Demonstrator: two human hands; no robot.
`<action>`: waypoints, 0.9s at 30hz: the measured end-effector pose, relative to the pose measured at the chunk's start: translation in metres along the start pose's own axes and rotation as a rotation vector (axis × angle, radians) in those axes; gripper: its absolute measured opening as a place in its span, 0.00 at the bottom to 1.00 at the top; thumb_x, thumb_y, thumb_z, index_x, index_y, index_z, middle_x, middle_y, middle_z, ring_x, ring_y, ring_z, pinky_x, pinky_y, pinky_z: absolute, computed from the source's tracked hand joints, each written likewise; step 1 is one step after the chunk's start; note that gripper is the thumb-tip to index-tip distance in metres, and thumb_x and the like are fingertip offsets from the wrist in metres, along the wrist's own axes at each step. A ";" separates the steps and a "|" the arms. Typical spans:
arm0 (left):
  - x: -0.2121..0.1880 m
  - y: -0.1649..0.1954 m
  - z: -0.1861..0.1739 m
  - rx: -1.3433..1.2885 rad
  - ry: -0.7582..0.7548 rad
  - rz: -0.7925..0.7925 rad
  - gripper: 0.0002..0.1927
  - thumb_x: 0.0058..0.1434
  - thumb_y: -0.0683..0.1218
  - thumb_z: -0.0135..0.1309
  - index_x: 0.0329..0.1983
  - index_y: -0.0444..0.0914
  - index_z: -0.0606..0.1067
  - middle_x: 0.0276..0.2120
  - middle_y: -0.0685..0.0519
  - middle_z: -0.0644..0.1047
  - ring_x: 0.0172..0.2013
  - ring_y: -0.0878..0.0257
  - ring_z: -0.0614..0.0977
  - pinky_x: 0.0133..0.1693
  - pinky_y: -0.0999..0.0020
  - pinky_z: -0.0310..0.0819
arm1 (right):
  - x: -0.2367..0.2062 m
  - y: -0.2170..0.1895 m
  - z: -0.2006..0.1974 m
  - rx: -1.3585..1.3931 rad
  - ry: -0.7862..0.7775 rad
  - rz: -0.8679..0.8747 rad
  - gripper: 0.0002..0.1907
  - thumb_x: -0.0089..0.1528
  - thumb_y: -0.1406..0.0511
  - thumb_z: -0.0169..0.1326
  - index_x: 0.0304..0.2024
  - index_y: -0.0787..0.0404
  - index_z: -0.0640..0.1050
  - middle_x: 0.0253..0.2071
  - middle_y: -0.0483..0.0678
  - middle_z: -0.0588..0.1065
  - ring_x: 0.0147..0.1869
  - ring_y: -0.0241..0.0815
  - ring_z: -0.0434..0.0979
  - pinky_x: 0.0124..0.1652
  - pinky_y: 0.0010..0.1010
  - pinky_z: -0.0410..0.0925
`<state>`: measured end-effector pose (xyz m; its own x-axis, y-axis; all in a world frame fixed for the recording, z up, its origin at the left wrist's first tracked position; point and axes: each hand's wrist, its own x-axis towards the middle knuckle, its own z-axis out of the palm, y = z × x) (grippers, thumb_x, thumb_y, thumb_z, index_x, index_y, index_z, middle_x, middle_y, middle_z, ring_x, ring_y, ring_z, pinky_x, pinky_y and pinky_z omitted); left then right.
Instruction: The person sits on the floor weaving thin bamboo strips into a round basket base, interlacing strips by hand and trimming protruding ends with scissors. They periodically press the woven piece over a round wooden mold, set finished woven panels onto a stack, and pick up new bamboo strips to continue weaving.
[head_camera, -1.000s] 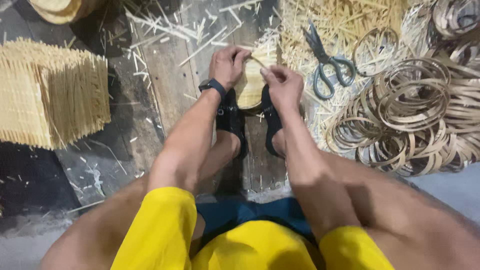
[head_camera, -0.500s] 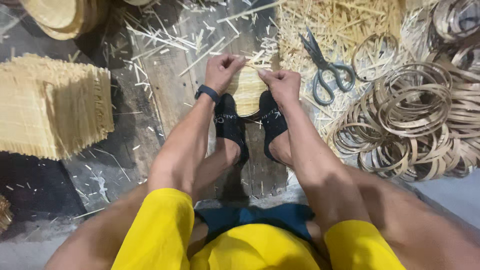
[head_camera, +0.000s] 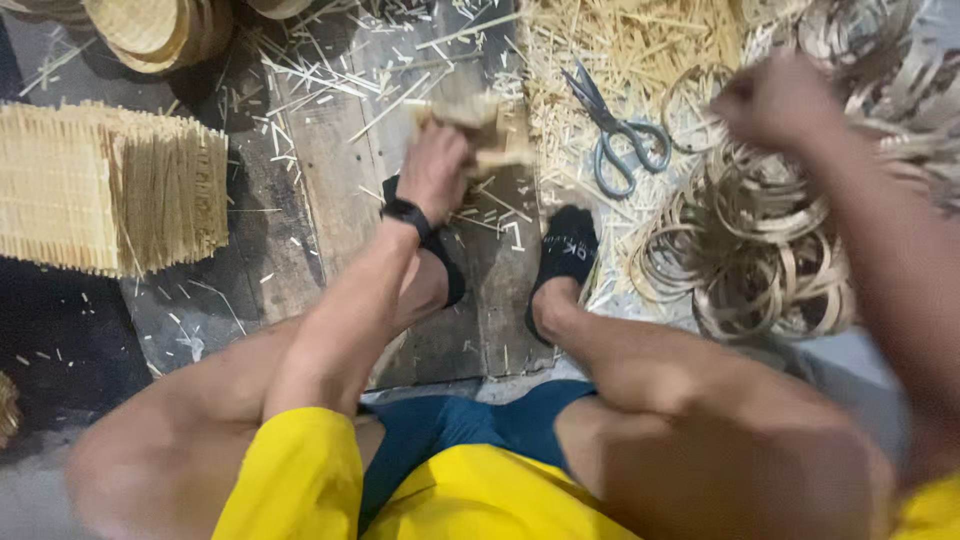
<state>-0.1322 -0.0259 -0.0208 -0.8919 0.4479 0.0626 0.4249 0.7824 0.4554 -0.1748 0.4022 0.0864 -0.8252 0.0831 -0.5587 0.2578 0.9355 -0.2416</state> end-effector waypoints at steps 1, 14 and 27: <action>-0.012 0.002 0.006 0.030 0.062 0.097 0.06 0.59 0.36 0.57 0.36 0.37 0.73 0.38 0.46 0.73 0.42 0.47 0.75 0.46 0.56 0.71 | 0.008 -0.006 0.022 0.005 -0.101 0.027 0.16 0.67 0.57 0.58 0.51 0.59 0.82 0.46 0.53 0.81 0.41 0.48 0.81 0.50 0.44 0.72; 0.016 0.034 0.067 0.017 0.428 -0.588 0.43 0.51 0.56 0.70 0.65 0.35 0.67 0.63 0.34 0.60 0.65 0.31 0.57 0.65 0.32 0.53 | 0.085 0.008 0.173 0.118 0.061 -0.149 0.33 0.43 0.64 0.71 0.47 0.72 0.75 0.42 0.69 0.75 0.46 0.68 0.77 0.48 0.50 0.71; 0.015 0.004 0.059 -0.091 0.105 -0.212 0.38 0.43 0.49 0.75 0.59 0.46 0.73 0.63 0.37 0.61 0.62 0.37 0.63 0.62 0.41 0.62 | -0.017 -0.086 0.158 0.949 -0.072 0.126 0.12 0.62 0.57 0.59 0.31 0.58 0.75 0.19 0.42 0.72 0.15 0.30 0.68 0.13 0.24 0.62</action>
<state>-0.1353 0.0091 -0.0703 -0.9728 0.2267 0.0474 0.2153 0.8098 0.5458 -0.1036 0.2662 -0.0084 -0.7391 0.1132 -0.6641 0.6679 0.2508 -0.7007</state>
